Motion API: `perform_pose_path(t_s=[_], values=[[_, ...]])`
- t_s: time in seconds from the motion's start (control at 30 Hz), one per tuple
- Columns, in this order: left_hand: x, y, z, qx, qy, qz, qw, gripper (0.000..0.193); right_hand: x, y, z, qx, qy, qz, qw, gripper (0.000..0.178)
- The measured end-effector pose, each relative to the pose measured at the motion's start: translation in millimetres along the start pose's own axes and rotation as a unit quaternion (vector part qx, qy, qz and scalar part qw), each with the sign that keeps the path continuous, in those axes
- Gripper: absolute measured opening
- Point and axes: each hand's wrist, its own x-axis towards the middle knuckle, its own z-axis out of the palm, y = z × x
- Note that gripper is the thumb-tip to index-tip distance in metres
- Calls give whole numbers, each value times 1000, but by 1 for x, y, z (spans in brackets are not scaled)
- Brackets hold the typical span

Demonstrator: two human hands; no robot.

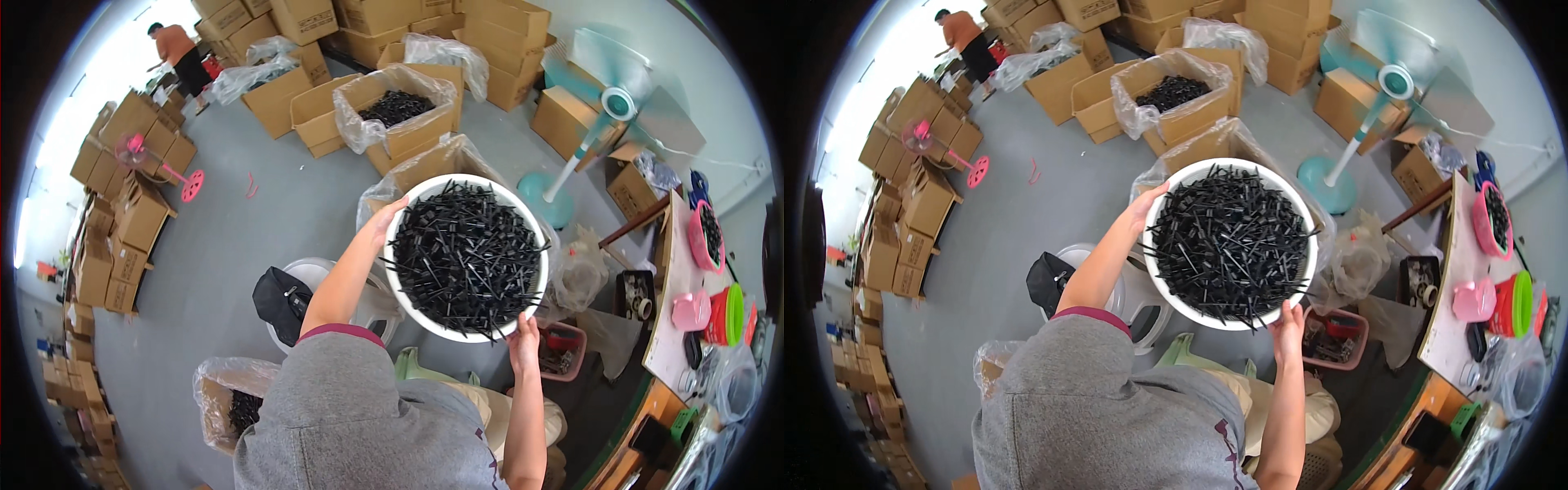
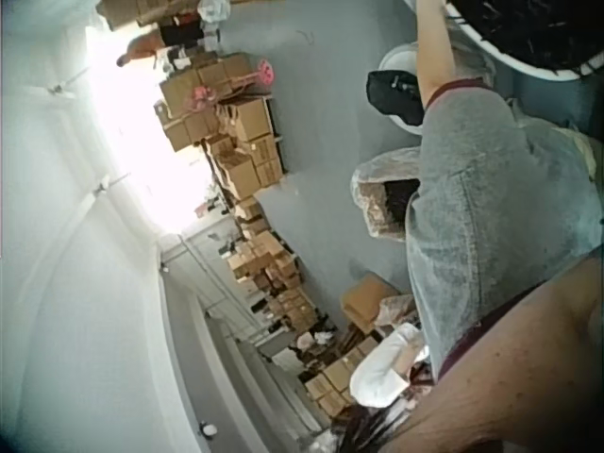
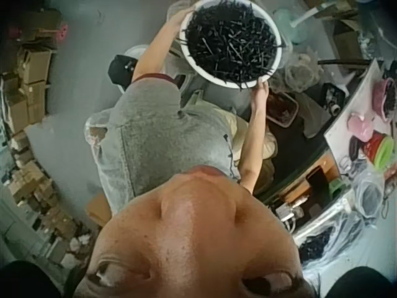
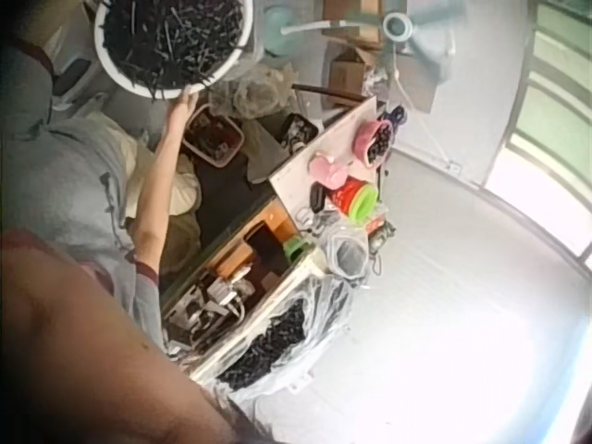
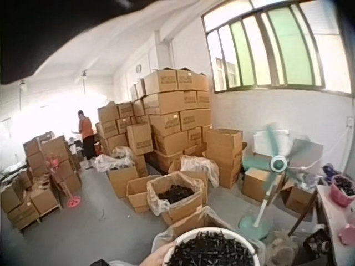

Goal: The person is assembling small black electronic components using an industrial press and sorting them into boxes.

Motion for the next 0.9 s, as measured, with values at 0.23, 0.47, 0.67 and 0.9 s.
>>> perform_pose_path(t_s=[0.23,0.47,0.67,0.9], values=[[-25,-13,-57,7,105,9,994,49,18,28,9,-69,-31,112,991,20],[1,-65,-84,56,156,-75,983,54,-3,74,-26,-48,44,142,988,14],[9,-76,-78,105,196,-108,969,58,-11,72,-18,-21,68,145,987,13],[-14,-88,-92,44,144,-32,988,65,-12,80,-8,-2,59,140,988,15]])
